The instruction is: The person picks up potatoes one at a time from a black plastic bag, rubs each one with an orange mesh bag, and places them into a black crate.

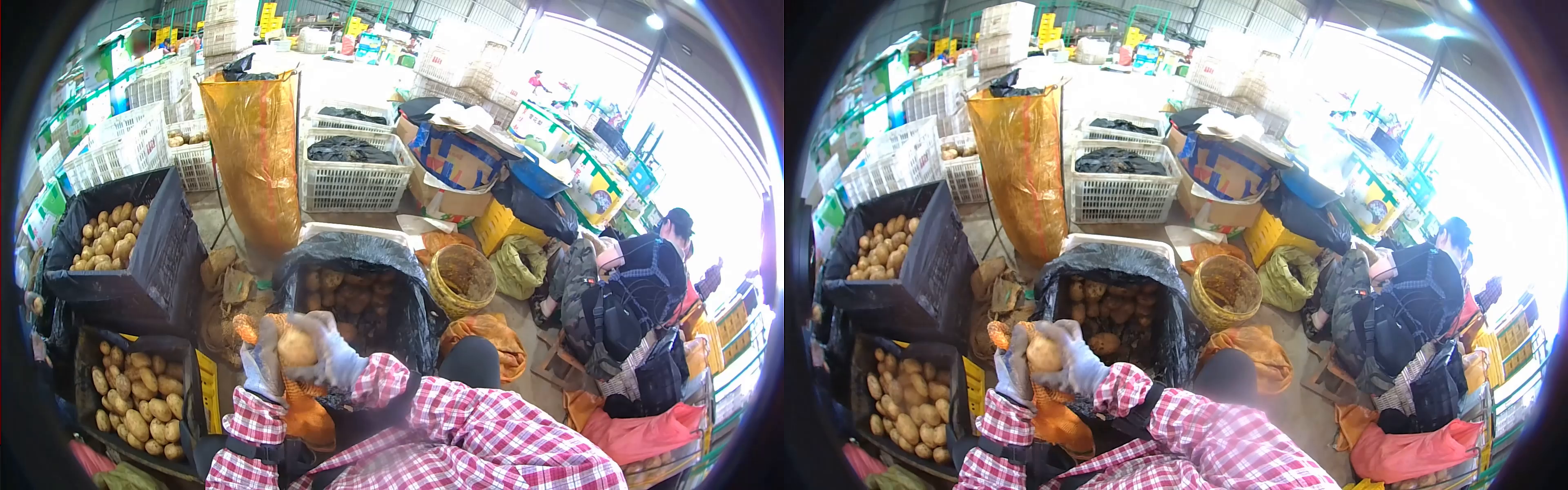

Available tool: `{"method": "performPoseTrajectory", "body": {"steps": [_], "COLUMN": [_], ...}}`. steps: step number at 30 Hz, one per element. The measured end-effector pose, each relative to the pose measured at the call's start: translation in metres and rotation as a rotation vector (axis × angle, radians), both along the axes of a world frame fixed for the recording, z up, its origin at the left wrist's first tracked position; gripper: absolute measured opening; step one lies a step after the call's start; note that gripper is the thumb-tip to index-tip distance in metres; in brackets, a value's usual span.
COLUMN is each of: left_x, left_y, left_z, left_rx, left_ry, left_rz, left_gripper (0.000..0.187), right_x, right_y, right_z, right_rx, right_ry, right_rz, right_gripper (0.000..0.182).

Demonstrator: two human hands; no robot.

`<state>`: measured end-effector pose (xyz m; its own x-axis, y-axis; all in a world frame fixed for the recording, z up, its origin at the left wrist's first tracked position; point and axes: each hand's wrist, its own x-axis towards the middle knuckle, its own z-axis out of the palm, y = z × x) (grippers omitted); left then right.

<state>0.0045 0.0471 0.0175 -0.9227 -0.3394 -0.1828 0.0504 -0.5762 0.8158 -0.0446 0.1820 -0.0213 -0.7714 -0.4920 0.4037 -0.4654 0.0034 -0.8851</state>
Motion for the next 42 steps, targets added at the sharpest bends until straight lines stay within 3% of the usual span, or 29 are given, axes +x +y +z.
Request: {"method": "performPoseTrajectory", "body": {"steps": [2,5,7,8,9,11,12,15,16,19,20,21,23,25,26,27,28,29,30,32,33,36,38,39,40,42], "left_x": [-0.006,-0.008,-0.01,-0.007,-0.004,-0.003,-0.003,-0.023,-0.024,-0.024,-0.018,-0.023,-0.016,-0.004,-0.015,-0.021,-0.027,-0.023,-0.02,-0.021,-0.02,-0.023,-0.024,-0.027,-0.028,-0.032], "left_y": [-0.002,0.004,0.001,0.001,0.0,0.003,-0.001,-0.015,-0.018,-0.009,0.002,0.011,0.018,0.026,0.029,0.019,0.009,-0.002,-0.014,-0.027,-0.024,-0.024,-0.025,-0.025,-0.025,-0.02], "left_z": [-0.018,-0.022,-0.041,-0.03,-0.013,0.009,0.003,-0.024,-0.021,-0.039,-0.022,-0.047,-0.062,-0.034,-0.037,-0.042,-0.048,-0.041,-0.035,-0.015,-0.012,-0.023,-0.021,-0.016,-0.024,-0.018], "left_rx": [-0.115,-0.277,-0.291,-0.455,-0.863,-1.456,-1.418,0.697,0.68,-0.125,-0.313,-0.235,-0.831,-1.235,-0.297,-0.026,0.247,0.074,-0.099,-0.072,-0.089,-0.091,0.28,0.644,0.298,0.436], "left_ry": [0.03,0.058,0.15,0.182,0.297,0.463,0.41,0.108,0.058,0.099,0.112,0.134,0.234,0.27,0.232,0.2,0.174,0.151,0.126,0.153,0.166,0.144,0.132,0.119,0.214,0.241], "left_rz": [0.064,0.276,0.348,0.334,0.347,0.45,0.383,0.23,0.256,0.204,0.192,0.263,0.124,0.056,0.055,0.092,0.161,0.139,0.124,0.1,0.134,0.117,0.062,0.051,0.043,0.127], "left_gripper": [0.035,0.035,0.033,0.023,0.005,0.006,0.009,0.01,0.007,0.008,0.01,0.01,0.012,0.015,0.016,0.016,0.017,0.018,0.019,0.022,0.022,0.017,0.016,0.017,0.019,0.03], "right_x": [-0.001,0.005,0.001,0.003,0.004,0.011,0.007,0.019,0.022,0.011,0.0,-0.012,-0.031,-0.038,-0.044,-0.05,-0.052,-0.055,-0.054,-0.056,-0.058,-0.058,-0.06,-0.061,-0.056,-0.048], "right_y": [0.002,0.01,0.012,0.008,0.005,-0.004,-0.004,-0.004,-0.006,-0.01,-0.012,-0.014,-0.019,-0.013,-0.01,-0.009,0.001,0.013,0.017,0.019,0.022,0.028,0.032,0.032,0.029,0.025], "right_z": [0.021,0.068,0.037,0.03,0.023,0.023,-0.001,0.024,0.027,0.027,0.008,-0.011,-0.001,0.027,0.035,0.025,0.024,0.026,0.031,0.044,0.036,0.03,0.023,0.019,0.022,0.022], "right_rx": [-0.119,-0.594,-0.441,-0.437,-0.433,-0.582,-0.58,-0.637,-0.643,-0.544,-0.416,-0.262,-0.701,-0.694,-0.72,-0.808,-0.789,-0.769,-0.785,-0.832,-0.857,-0.878,-0.816,-0.787,-0.72,-0.648], "right_ry": [-0.369,-1.118,-0.895,-0.884,-0.873,-1.052,-0.976,-1.202,-1.123,-1.009,-0.76,-0.534,-0.982,-1.074,-1.118,-1.149,-1.16,-1.163,-1.287,-1.401,-1.33,-1.35,-1.347,-1.313,-1.257,-1.221], "right_rz": [0.1,0.118,0.208,0.25,0.292,0.362,0.46,0.48,0.478,0.262,0.101,-0.097,0.017,-0.033,-0.061,-0.119,-0.02,0.074,0.012,-0.02,-0.027,0.037,-0.012,-0.033,-0.071,-0.002], "right_gripper": [0.077,0.058,0.056,0.056,0.055,0.054,0.053,0.052,0.05,0.044,0.038,0.033,0.033,0.04,0.043,0.048,0.051,0.054,0.057,0.062,0.062,0.052,0.053,0.055,0.058,0.064]}}
